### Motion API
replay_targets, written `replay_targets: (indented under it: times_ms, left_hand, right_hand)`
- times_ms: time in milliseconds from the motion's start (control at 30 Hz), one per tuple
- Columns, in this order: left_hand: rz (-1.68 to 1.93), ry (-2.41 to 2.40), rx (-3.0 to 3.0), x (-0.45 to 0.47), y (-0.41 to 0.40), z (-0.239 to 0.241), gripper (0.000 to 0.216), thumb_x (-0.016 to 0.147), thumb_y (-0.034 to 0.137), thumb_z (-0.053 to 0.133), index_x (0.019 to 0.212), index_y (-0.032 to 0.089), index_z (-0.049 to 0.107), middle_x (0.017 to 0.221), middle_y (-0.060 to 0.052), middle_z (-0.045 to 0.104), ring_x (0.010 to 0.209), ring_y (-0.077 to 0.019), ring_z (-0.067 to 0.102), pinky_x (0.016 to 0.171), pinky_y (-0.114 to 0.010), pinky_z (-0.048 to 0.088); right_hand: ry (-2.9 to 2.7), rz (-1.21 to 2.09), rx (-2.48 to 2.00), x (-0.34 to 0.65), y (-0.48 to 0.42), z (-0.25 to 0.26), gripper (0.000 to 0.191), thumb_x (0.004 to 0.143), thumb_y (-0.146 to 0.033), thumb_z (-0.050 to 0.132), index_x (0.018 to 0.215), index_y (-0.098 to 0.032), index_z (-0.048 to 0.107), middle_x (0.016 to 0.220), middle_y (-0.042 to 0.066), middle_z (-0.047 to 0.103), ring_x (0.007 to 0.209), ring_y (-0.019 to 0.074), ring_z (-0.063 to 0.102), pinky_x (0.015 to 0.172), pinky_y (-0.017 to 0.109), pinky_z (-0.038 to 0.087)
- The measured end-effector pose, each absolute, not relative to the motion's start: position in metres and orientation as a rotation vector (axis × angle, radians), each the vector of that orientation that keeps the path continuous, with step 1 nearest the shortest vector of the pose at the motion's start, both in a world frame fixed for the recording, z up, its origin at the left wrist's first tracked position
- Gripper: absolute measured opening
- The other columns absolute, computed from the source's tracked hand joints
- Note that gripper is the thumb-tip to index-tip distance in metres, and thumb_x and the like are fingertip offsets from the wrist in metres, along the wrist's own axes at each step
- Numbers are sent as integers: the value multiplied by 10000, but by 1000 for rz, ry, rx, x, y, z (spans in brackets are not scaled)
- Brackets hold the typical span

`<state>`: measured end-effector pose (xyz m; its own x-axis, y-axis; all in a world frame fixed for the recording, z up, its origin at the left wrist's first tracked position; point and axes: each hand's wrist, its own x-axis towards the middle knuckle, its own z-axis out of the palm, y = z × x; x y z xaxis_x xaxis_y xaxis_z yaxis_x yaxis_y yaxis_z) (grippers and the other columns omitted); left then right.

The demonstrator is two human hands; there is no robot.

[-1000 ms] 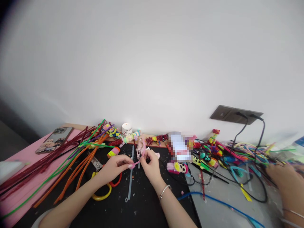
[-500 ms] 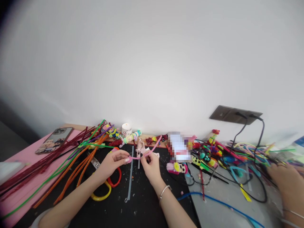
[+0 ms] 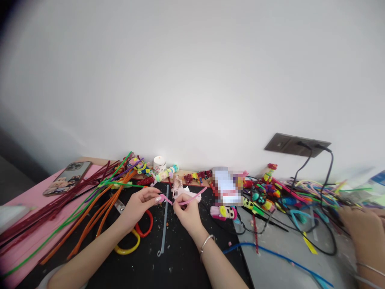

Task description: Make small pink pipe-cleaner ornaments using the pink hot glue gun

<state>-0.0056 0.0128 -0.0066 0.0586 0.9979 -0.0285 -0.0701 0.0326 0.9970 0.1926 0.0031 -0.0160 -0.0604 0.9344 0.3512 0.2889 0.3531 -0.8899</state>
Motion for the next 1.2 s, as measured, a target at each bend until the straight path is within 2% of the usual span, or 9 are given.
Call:
replay_targets:
  times_ms: [400,733,1200]
  left_hand:
    - [1257,1122,1107,-5,11,-8,360,657,396,893,900,183,733,817,-58,814,849,-259,786,880,-408,617]
    - [1286,1170,1168,-2,8,-8,312,705,405,862,893,191,735,828,-68,816,858,-271,786,871,-411,616]
    - [1266,1137,1200,2,5,-10,279,721,394,826,895,202,721,803,-58,816,850,-278,801,879,-420,619]
  right_hand:
    - [-1703,754,-1029,185,1,-26,176,830,-251,599,662,-208,630,580,-35,565,512,118,463,505,233,369]
    - [-1741,717,-1029,183,-2,-32,192,884,-263,623,738,-208,735,638,-3,675,538,138,543,525,245,437]
    - [-1819,636,-1025,179,-6,-33,234,954,-293,633,781,-228,777,648,5,692,549,152,590,549,257,469]
